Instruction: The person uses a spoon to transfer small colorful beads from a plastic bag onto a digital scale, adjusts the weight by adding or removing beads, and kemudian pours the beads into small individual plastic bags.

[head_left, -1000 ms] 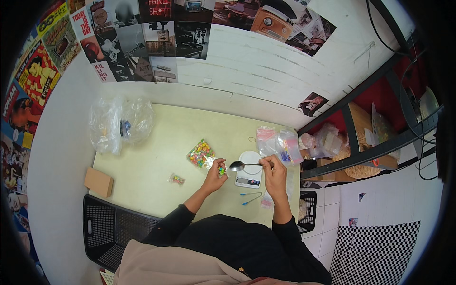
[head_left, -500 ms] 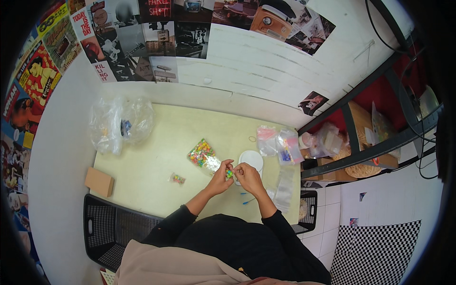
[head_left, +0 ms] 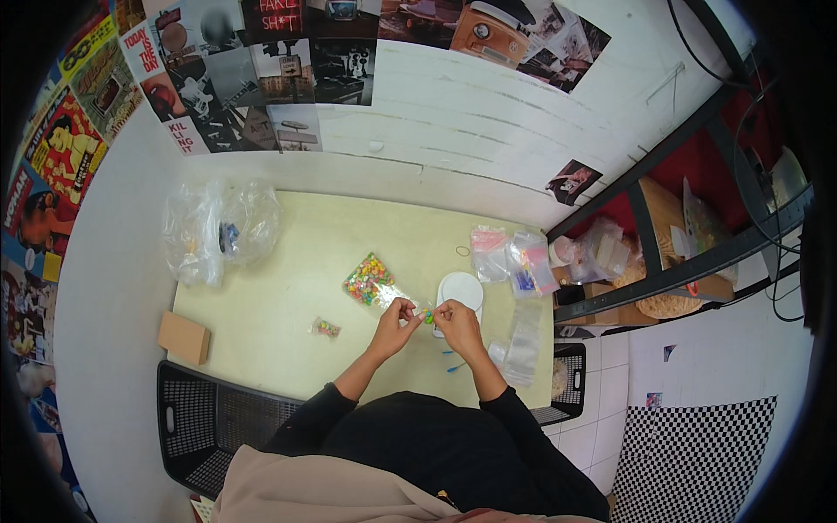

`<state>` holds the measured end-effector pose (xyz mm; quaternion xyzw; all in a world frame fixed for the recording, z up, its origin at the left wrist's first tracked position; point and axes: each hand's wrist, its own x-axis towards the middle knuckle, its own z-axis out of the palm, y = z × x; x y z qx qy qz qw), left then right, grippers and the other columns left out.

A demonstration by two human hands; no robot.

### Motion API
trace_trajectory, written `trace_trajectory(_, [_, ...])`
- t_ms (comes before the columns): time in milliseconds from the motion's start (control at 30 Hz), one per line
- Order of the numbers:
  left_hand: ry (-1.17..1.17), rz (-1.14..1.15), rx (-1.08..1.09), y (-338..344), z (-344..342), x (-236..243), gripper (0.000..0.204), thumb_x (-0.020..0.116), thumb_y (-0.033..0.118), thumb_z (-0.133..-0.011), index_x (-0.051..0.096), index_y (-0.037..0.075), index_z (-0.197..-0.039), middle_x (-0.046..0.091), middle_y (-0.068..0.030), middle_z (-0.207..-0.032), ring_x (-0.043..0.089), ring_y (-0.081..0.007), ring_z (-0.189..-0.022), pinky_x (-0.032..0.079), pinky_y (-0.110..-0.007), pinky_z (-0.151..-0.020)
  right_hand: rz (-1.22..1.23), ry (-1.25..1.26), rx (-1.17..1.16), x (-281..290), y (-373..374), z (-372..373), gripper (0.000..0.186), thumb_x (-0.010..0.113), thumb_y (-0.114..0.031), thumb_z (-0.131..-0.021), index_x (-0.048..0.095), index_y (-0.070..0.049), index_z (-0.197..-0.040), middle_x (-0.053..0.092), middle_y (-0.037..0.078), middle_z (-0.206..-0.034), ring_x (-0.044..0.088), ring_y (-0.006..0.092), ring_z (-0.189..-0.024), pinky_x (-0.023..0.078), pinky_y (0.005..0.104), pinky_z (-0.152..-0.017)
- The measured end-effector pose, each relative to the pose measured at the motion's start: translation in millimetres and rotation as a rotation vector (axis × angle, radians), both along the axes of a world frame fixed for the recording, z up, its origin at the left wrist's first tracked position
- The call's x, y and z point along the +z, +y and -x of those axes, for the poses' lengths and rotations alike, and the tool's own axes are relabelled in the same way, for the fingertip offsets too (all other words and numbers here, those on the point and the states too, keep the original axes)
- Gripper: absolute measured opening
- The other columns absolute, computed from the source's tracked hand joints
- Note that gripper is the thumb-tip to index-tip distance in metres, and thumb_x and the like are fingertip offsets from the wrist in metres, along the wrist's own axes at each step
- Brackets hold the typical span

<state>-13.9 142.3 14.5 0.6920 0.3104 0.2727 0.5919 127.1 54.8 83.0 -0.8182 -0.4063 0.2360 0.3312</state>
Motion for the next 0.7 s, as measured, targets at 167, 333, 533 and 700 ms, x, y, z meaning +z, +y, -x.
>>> trace_trajectory(167, [-0.034, -0.028, 0.034, -7.2, -2.6, 1.7, 0.019, 0.068, 0.011, -0.085, 0.053, 0.0, -0.092, 0.059, -0.0064, -0.074, 0.057, -0.0157, -0.067, 0.049, -0.028, -0.064, -0.014, 0.076, 0.037, -16.8, -4.7, 2.8, 0.019, 0.067, -0.017, -0.08, 0.064, 0.001, -0.084, 0.061, 0.01, -0.066, 0.06, 0.0184, -0.061, 0.047, 0.0315, -0.059])
trace_trajectory(333, [0.076, -0.17, 0.048, -7.8, -1.3, 11.1, 0.012, 0.065, 0.003, -0.081, 0.054, -0.001, -0.085, 0.06, -0.0129, -0.074, 0.061, -0.0231, -0.067, 0.049, -0.033, -0.063, 0.02, -0.14, 0.073, -8.9, -5.9, 17.5, 0.017, 0.066, -0.017, -0.078, 0.063, -0.001, -0.082, 0.064, 0.017, -0.078, 0.063, 0.031, -0.072, 0.049, 0.0399, -0.066])
trace_trajectory(533, [0.102, -0.36, 0.025, -6.1, 6.8, 9.4, 0.009, 0.064, 0.002, -0.079, 0.055, 0.0, -0.08, 0.06, -0.0151, -0.074, 0.061, -0.0285, -0.067, 0.049, -0.037, -0.061, 0.064, -0.121, 0.134, -12.0, -6.6, 19.9, 0.018, 0.066, -0.018, -0.077, 0.062, -0.001, -0.081, 0.065, 0.019, -0.081, 0.064, 0.0361, -0.077, 0.049, 0.0431, -0.069])
trace_trajectory(700, [0.06, -0.198, -0.035, -6.6, 13.2, -3.4, 0.008, 0.065, 0.001, -0.079, 0.058, -0.001, -0.083, 0.062, -0.0146, -0.076, 0.062, -0.0243, -0.065, 0.049, -0.034, -0.059, 0.113, -0.043, 0.136, -12.4, -2.1, 17.9, 0.018, 0.065, -0.019, -0.079, 0.064, -0.001, -0.084, 0.066, 0.02, -0.083, 0.065, 0.0345, -0.08, 0.05, 0.0418, -0.071])
